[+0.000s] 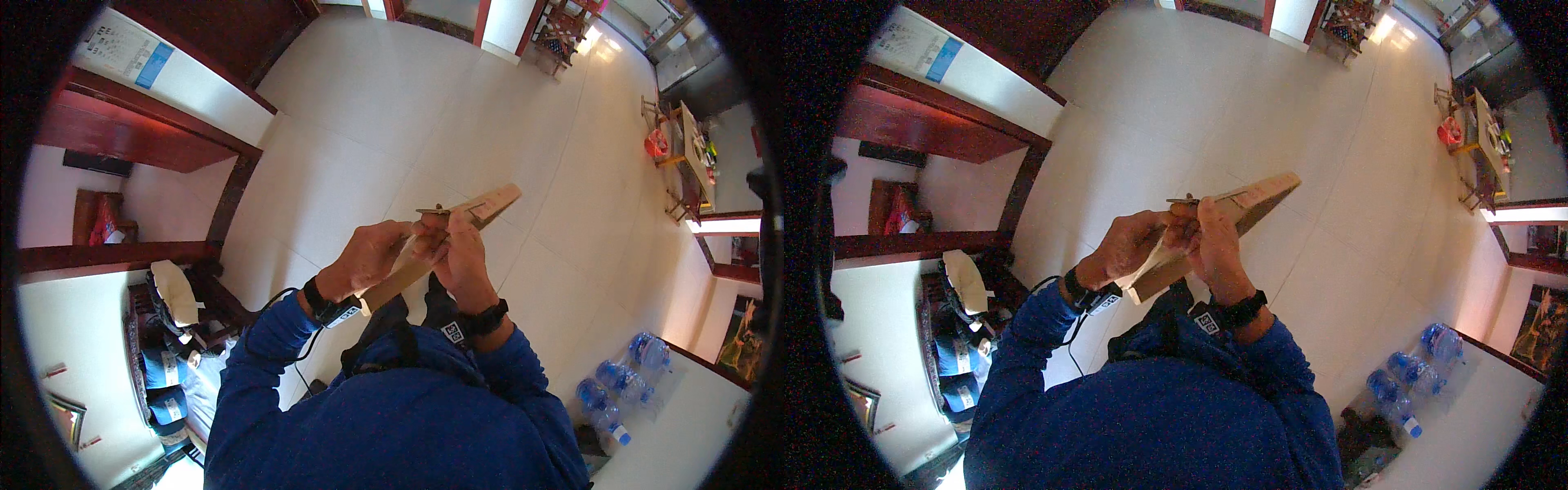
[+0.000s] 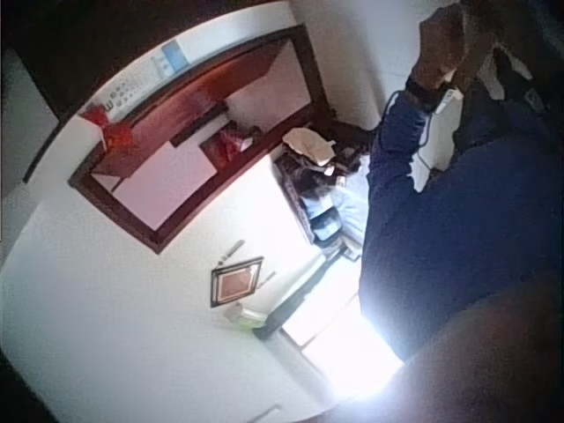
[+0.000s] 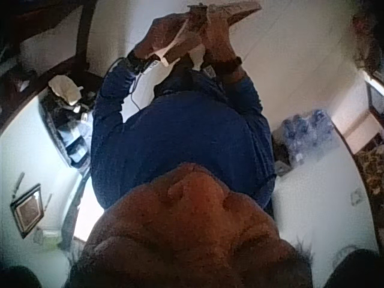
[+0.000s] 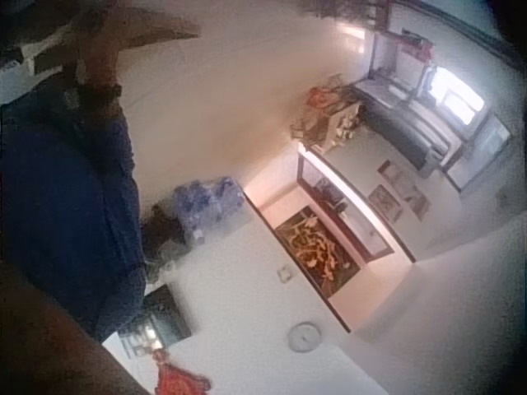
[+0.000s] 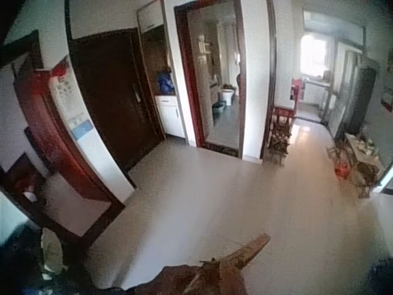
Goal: The person packs prepackaged food containers into a black insulated bag and a green reusable bag, then folds a cardboard box. The person handles the containers one by one, places them into the bags, and finally folds the box flaps.
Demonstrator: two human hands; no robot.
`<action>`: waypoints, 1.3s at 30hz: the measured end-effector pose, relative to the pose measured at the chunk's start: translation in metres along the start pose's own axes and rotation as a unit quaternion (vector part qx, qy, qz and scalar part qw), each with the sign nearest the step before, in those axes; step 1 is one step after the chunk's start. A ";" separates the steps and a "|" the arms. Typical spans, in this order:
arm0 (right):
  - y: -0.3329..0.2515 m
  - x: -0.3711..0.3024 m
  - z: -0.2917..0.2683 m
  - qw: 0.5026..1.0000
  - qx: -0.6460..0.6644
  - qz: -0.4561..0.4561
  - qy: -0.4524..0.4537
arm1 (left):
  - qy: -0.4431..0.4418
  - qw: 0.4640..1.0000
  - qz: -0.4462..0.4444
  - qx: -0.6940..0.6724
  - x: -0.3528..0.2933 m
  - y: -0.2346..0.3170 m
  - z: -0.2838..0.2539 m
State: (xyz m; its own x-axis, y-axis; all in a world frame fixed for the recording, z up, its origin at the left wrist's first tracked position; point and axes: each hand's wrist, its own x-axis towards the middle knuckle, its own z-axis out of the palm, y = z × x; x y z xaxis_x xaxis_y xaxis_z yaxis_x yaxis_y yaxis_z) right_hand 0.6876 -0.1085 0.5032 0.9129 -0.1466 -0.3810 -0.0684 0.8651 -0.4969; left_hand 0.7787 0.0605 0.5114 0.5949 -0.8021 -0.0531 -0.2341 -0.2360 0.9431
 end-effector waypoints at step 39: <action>-0.067 0.180 0.058 0.613 -0.619 -0.472 -0.133 | 0.195 0.979 -0.003 0.060 0.070 -0.031 -0.131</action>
State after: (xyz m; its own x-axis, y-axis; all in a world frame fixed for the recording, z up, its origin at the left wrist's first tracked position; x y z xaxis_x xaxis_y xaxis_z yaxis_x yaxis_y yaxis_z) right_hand 0.8799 -0.1649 0.5134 0.8026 -0.0760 0.5916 0.4387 -0.5969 -0.6718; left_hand 0.9285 0.0839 0.5213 0.8392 -0.5358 0.0932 -0.3047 -0.3213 0.8966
